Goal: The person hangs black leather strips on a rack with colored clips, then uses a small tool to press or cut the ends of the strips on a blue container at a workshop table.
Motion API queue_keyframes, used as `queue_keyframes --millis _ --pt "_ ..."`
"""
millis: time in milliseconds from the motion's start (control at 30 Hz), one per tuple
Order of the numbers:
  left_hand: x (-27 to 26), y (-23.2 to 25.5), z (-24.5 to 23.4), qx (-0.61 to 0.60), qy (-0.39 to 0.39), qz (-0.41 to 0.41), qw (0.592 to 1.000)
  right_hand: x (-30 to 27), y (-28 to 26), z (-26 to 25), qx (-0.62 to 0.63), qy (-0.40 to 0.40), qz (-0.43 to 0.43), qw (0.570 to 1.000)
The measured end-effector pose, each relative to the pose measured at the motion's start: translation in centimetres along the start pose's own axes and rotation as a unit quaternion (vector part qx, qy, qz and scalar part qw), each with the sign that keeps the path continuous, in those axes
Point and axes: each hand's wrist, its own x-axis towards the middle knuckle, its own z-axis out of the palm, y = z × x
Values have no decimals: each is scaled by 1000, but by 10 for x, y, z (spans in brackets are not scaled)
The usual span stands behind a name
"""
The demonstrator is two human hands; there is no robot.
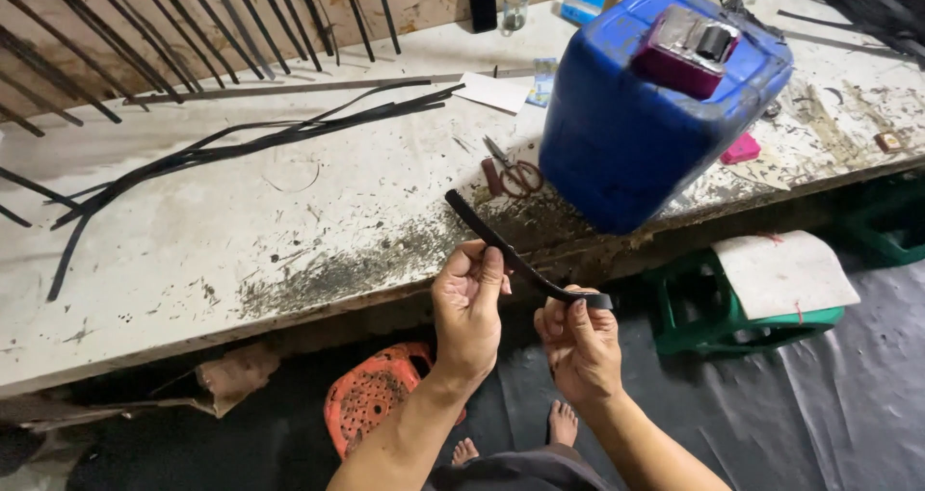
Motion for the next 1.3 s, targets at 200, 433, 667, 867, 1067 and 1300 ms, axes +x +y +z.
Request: queue_keyframes --millis 200,433,667,867,1067,1300 --pt "18 -28 64 -27 -1 13 1000 28 -36 -33 40 4 45 998" --pt "28 -43 124 63 -24 28 997 43 -63 -84 81 42 126 988" --pt "47 -57 154 128 -88 40 987 43 -95 -108 54 8 216 975" --pt "76 -71 160 133 -139 18 981 91 -164 -106 -110 -133 17 985" --pt "96 -66 175 158 -202 40 966 214 -222 -120 -518 10 -211 829" --pt "112 -69 187 157 -162 7 974 361 -219 -164 -815 -48 -246 523"
